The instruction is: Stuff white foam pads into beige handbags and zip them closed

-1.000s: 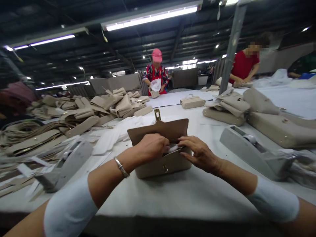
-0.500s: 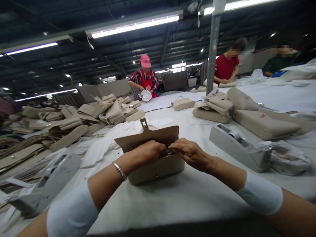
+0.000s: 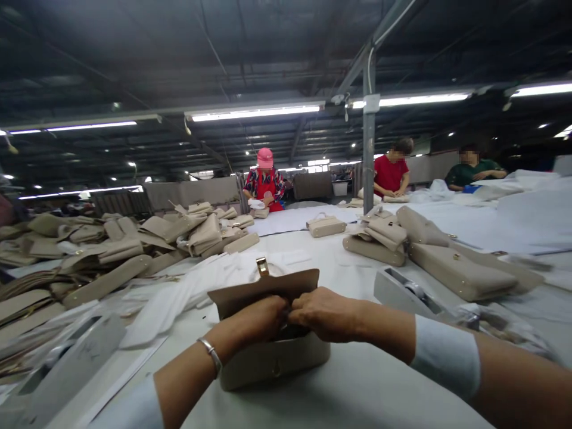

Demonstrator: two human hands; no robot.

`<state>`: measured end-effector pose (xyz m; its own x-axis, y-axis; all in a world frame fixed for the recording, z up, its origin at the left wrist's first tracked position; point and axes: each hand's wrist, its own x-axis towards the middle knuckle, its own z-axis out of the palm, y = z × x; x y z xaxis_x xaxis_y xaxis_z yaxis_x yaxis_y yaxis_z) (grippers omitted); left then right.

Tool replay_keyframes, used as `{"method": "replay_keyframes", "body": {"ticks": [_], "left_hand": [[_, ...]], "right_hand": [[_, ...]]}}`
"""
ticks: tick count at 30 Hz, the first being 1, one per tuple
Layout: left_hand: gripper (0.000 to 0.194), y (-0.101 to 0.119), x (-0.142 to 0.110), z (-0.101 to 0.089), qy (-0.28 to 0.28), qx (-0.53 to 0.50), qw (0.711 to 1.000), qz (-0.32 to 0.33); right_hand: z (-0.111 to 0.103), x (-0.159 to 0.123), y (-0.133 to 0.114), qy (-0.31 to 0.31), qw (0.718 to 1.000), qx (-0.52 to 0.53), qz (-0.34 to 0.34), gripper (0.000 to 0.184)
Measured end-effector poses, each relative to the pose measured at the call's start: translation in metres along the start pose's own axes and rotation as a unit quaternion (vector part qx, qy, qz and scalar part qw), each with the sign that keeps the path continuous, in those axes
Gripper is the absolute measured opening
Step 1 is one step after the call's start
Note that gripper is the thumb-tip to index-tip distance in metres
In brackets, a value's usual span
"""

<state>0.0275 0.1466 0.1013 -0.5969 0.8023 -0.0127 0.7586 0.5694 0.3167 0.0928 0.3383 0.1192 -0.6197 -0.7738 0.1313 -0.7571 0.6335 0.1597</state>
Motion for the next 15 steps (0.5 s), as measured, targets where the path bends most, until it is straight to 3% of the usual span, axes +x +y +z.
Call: {"method": "replay_keyframes", "body": {"ticks": [5, 10, 12, 15], "left_hand": [[0.020, -0.012, 0.007, 0.010, 0.007, -0.025, 1.000, -0.006], [0.019, -0.019, 0.009, 0.010, 0.004, -0.076, 0.997, -0.003], [0.017, -0.018, 0.003, 0.006, -0.006, -0.088, 0.996, -0.003], [0.013, -0.014, -0.005, 0.001, -0.045, -0.097, 0.994, 0.003]], "right_hand": [[-0.004, 0.006, -0.001, -0.034, 0.999, -0.002, 0.024, 0.020], [-0.016, 0.029, -0.004, -0.142, 0.988, 0.034, 0.055, 0.020], [-0.017, 0.032, -0.009, -0.142, 0.988, 0.045, 0.048, 0.017], [-0.011, 0.027, -0.013, -0.095, 0.992, 0.075, 0.045, 0.018]]}}
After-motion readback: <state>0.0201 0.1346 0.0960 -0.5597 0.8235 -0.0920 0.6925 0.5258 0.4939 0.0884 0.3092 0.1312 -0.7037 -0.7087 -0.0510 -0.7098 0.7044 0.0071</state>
